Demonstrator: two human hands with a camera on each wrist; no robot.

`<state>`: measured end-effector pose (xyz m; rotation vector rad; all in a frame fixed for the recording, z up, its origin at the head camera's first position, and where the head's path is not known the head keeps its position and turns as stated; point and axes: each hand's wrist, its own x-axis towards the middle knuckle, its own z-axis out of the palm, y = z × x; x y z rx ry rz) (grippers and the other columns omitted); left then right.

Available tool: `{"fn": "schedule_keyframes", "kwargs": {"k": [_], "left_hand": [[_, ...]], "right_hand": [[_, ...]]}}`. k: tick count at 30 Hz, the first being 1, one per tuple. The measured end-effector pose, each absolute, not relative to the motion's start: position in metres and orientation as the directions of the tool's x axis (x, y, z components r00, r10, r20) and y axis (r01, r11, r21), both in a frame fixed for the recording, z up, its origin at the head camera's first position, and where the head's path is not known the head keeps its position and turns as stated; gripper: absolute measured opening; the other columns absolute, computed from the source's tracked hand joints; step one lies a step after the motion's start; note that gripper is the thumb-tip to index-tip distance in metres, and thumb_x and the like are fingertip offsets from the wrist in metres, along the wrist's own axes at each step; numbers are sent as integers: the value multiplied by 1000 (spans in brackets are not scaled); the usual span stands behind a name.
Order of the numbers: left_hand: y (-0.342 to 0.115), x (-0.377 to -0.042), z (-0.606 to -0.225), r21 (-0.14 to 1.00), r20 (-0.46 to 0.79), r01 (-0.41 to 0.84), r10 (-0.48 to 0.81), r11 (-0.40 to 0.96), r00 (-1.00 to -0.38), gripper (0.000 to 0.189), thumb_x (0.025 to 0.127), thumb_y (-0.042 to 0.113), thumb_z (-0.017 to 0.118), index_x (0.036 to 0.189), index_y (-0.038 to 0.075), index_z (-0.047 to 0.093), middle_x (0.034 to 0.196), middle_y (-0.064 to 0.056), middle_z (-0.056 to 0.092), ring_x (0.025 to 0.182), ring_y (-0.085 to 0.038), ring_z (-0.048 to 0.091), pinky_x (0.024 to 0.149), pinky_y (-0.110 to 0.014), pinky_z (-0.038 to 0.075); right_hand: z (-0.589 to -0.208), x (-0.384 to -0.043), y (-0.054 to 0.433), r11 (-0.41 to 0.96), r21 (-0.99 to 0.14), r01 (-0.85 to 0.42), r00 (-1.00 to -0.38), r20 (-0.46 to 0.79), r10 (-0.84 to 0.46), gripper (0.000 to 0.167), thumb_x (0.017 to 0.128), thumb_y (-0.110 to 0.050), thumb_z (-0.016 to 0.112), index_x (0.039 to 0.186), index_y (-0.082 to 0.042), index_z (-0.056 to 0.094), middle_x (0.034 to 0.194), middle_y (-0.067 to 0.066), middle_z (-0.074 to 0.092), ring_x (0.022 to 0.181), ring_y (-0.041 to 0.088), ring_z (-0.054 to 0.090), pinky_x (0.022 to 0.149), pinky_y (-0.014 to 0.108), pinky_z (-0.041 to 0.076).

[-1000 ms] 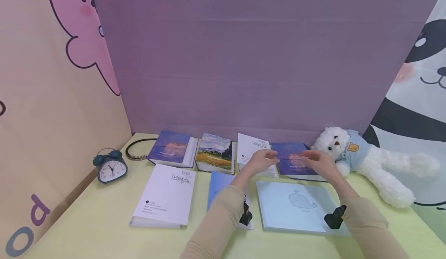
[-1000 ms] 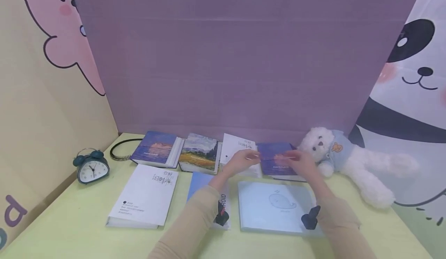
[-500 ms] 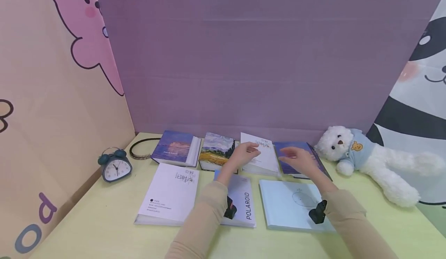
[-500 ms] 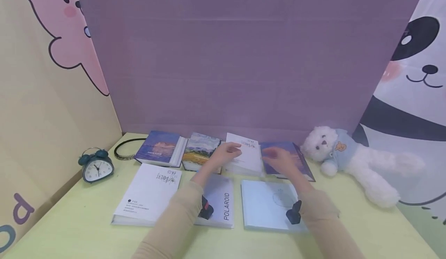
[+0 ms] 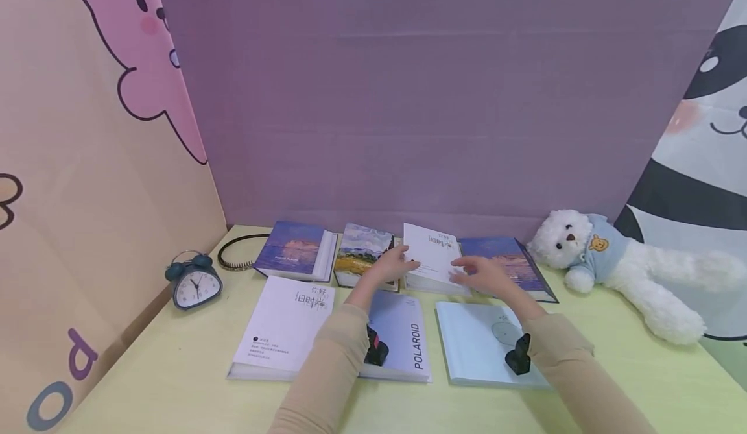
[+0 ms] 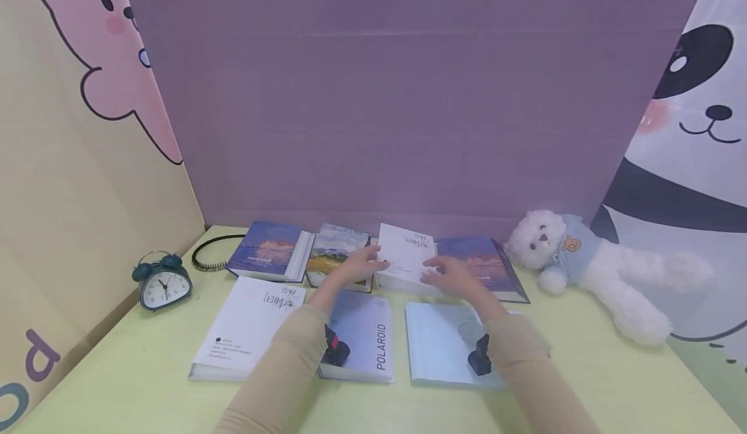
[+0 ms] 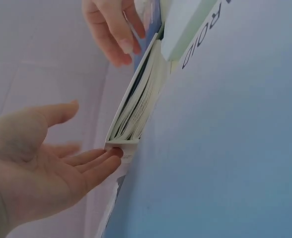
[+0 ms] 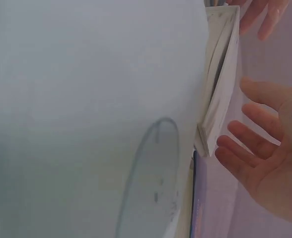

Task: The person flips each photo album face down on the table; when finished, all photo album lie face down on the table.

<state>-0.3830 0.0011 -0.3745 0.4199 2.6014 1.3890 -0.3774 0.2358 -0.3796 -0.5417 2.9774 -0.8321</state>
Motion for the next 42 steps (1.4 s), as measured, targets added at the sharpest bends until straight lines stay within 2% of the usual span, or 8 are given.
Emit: {"fn": "schedule_keyframes", "kwargs": {"k": [4,8,14,18,25,37,40,42], "left_hand": [[0,-385,-375,830,-6,179,329,528,-944,58,97,24,51,146,2,29,142,-21,43,130,-35,43,104,-46,40],[-4,-385,-375,804,-49,157,327,573,-944,52,97,25,52,140,1,39,138,-20,48,127,-33,46,102,-45,42],[-7,-389,-378,739,-54,192,340,645,-939,37,96,28,53,119,-1,56,129,-17,55,118,-30,51,96,-44,45],[-8,-390,-378,739,-70,198,366,644,-928,35,96,29,53,117,1,58,130,-16,54,117,-31,51,95,-44,45],[-12,-388,-380,780,-112,173,406,601,-907,51,95,24,54,139,0,42,138,-17,49,128,-31,45,104,-43,41],[-14,-386,-381,861,-122,122,433,494,-893,44,92,6,56,136,4,49,133,-15,54,120,-27,53,96,-39,47],[-14,-385,-381,873,-135,95,424,478,-895,45,92,5,56,136,5,48,133,-14,54,107,-18,58,89,-33,50],[-14,-386,-381,897,-145,64,427,438,-893,46,92,3,55,137,5,47,132,-14,55,84,-12,56,77,-29,50]], "right_hand": [[-382,-379,235,778,-549,-304,-941,44,-336,59,88,-29,65,134,2,47,131,28,51,118,44,49,94,54,45],[-384,-382,235,766,-572,-295,-941,33,-338,70,87,-29,67,139,6,37,132,29,48,117,43,49,95,52,45],[-388,-383,235,759,-601,-250,-950,3,-311,72,87,-30,67,140,7,36,133,28,48,120,42,47,98,52,43],[-390,-381,236,779,-576,-246,-958,20,-288,69,87,-32,67,137,8,41,131,28,50,118,42,49,95,52,44],[-386,-377,234,790,-575,-214,-964,-4,-264,61,88,-34,65,129,8,51,132,28,50,120,44,47,95,52,45],[-387,-377,230,784,-606,-131,-978,-48,-201,63,86,-40,65,129,4,53,132,26,51,120,42,48,95,52,45],[-387,-377,230,781,-612,-126,-978,-54,-200,64,86,-42,65,130,3,52,134,25,50,122,43,46,97,53,44],[-386,-376,231,779,-613,-128,-977,-55,-204,65,86,-43,64,131,3,51,135,26,49,124,44,44,98,55,42]]}}
